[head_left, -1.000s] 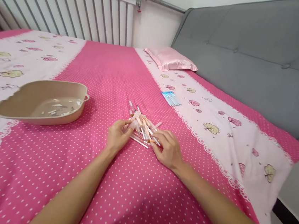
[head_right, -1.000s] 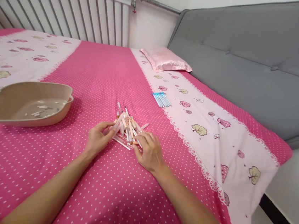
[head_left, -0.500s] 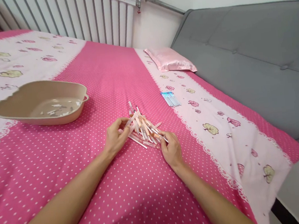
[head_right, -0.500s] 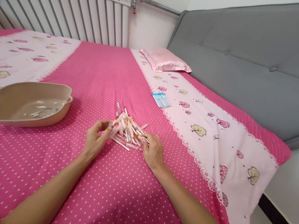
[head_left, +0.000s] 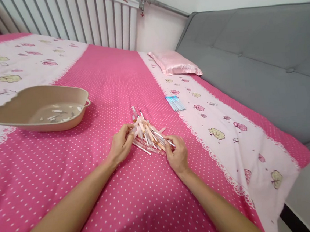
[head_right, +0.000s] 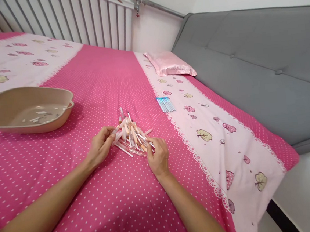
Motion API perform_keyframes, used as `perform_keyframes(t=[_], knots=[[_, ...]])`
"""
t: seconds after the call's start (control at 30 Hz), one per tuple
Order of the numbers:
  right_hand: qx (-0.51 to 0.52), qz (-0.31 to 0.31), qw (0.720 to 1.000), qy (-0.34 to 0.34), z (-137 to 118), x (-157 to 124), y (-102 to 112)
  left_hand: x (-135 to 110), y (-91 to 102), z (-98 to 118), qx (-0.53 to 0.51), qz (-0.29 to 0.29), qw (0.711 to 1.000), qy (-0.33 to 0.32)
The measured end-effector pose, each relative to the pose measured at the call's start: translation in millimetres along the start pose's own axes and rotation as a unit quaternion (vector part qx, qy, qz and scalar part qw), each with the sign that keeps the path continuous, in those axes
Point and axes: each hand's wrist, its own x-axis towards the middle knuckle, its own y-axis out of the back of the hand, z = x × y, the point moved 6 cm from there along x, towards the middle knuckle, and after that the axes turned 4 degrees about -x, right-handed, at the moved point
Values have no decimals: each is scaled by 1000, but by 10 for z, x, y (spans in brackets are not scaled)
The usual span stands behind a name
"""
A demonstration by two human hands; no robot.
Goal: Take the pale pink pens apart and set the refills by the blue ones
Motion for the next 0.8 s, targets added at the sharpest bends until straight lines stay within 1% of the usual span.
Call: perform_keyframes(t=[0.2, 0.3, 0.4, 0.5, 0.63, 0.8], knots=[[48, 20, 997, -61, -38, 92, 49, -1, -7, 11, 2, -12, 1000, -5], [71, 27, 993, -95, -74, 114, 90, -6, -16, 32, 8, -28, 1000, -3], [137, 23, 980, -139, -89, 123, 107, -13, -26, 55, 29, -44, 999, -3], [193, 14, 965, -176, -116, 141, 117, -19, -25, 83, 48, -46, 998, -11], [219, -6, 959, -181, -204, 177, 136, -27, -13, 108, 46, -36, 998, -13], [241, -51, 954, -170, -271, 165, 86, -37, -13, 149, 45, -40, 998, -27]])
